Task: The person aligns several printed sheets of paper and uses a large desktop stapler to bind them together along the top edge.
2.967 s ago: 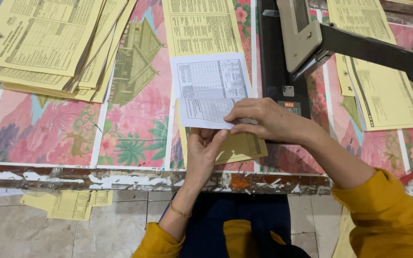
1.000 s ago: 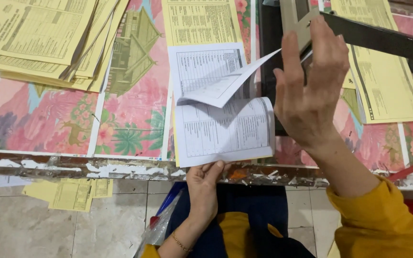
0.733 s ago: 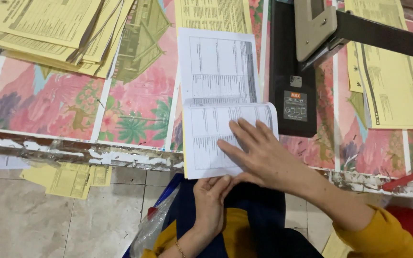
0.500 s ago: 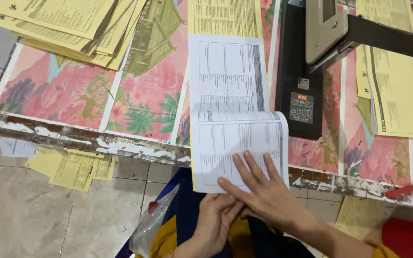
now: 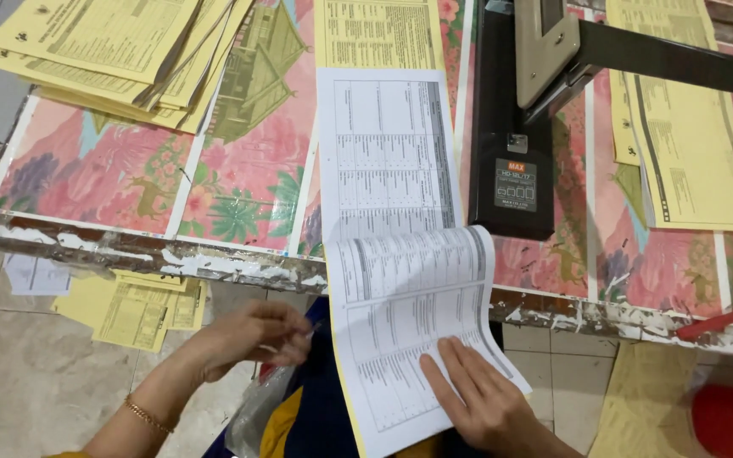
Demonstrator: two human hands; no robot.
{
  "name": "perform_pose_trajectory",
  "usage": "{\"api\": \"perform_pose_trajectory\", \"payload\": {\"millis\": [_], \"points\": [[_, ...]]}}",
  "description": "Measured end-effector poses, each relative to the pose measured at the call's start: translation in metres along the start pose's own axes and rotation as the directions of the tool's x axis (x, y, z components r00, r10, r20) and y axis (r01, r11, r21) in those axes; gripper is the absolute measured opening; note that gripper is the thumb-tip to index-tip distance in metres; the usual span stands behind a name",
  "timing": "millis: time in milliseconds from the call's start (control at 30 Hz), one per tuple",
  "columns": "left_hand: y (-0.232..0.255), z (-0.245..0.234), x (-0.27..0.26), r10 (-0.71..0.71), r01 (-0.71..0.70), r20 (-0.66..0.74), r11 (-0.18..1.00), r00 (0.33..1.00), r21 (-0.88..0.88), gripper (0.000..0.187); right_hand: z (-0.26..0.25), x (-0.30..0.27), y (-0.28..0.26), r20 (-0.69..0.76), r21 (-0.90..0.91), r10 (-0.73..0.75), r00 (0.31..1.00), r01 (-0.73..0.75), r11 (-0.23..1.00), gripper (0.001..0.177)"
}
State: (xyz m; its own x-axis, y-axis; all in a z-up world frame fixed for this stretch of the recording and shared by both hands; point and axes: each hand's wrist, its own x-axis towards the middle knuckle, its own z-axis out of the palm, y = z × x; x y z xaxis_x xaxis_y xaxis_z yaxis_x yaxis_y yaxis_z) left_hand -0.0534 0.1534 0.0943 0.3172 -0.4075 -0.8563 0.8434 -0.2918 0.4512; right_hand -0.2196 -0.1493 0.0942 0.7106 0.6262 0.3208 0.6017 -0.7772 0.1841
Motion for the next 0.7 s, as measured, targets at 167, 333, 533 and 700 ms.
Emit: {"api": "perform_pose_trajectory", "payload": {"millis": [167, 333, 533, 700], "points": [[0.017, 0.041, 0.002, 0.107, -0.125, -0.089, 0.965, 0.990, -0.231, 0.035, -0.007, -0.022, -0.009, 0.096, 0.195, -0.009, 0.995, -0.010, 0.981, 0.055], [0.016, 0.056, 0.024, 0.171, -0.224, -0.155, 0.864, 0.973, -0.451, 0.031, -0.013, -0.043, -0.021, 0.306, 0.428, -0.034, 0.952, -0.106, 0.898, 0.048], [0.063, 0.053, 0.053, 0.320, -0.379, -0.209, 0.837, 0.924, -0.395, 0.027, -0.005, -0.042, -0.016, 0.172, 0.320, -0.032, 0.985, -0.025, 0.947, 0.042], [0.114, 0.044, 0.111, 0.517, -0.567, -0.328, 0.821, 0.791, -0.071, 0.025, 0.012, -0.015, 0.001, 0.108, 0.162, -0.038, 0.993, 0.020, 0.987, 0.037]]}}
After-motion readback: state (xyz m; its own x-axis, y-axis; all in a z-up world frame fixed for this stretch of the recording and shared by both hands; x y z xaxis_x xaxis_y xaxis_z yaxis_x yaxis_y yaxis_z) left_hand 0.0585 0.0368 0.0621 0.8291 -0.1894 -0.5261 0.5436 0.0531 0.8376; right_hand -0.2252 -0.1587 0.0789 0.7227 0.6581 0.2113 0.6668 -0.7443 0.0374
